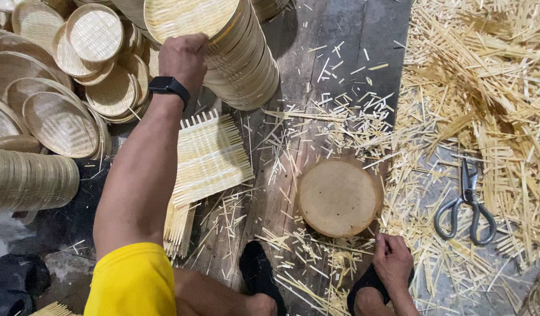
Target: The person assembles a bamboo steamer by fitting a circular bamboo frame onto a woven base, trimming the excess bamboo with shears, and stacking the completed steamer on top of others.
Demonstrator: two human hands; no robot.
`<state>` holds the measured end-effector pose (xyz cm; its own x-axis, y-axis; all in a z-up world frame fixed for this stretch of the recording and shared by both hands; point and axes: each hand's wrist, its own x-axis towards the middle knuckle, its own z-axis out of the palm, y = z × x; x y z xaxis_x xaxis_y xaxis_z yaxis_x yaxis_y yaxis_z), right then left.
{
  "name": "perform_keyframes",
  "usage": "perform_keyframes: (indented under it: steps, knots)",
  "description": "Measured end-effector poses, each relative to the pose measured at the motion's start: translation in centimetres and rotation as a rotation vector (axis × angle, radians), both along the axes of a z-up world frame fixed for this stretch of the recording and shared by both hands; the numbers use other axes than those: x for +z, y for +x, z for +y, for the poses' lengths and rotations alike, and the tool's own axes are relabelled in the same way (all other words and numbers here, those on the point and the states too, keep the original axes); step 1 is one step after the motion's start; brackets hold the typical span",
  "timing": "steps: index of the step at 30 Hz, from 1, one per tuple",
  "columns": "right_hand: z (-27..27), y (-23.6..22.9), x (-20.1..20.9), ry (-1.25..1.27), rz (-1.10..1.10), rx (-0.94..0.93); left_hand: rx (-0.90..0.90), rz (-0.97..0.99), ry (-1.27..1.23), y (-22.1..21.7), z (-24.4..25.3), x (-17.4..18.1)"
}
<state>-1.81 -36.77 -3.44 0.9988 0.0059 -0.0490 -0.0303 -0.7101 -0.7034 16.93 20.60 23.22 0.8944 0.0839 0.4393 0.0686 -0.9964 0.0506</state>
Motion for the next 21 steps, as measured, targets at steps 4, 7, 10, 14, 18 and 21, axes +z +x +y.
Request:
perform_keyframes:
  steps: [4, 7, 10, 14, 18, 21]
  knots:
    - [0.0, 0.0, -0.1, -0.036, 0.023, 0.005, -0.034, -0.013, -0.013, -0.4, -0.3, 0.3]
    - [-0.3, -0.2, -0.1, -0.016, 0.025, 0.005, 0.029, 0.098, -0.071, -0.6, -0.2, 0.3]
    - [-0.3, 0.0, -0.3, -0.002, 0.048, -0.002, 0.08, 0.162, -0.037, -0.4, 0.5, -0.2]
    - [-0.5, -0.2, -0.7, -0.028, 0.01, 0.014, -0.041, -0.224, 0.352, -1.5, -0.2, -3.1]
    - [-0.6, -0.3, -0.9, -0.057, 0.009, 0.028, -0.027, 0.513, 0.015, -10.4, -5.6, -10.9]
    - [-0.6, 0.0, -0.8, -0.035, 0.022, 0.017, 0.198, 1.147, 0.192, -18.0, -6.7, -16.5]
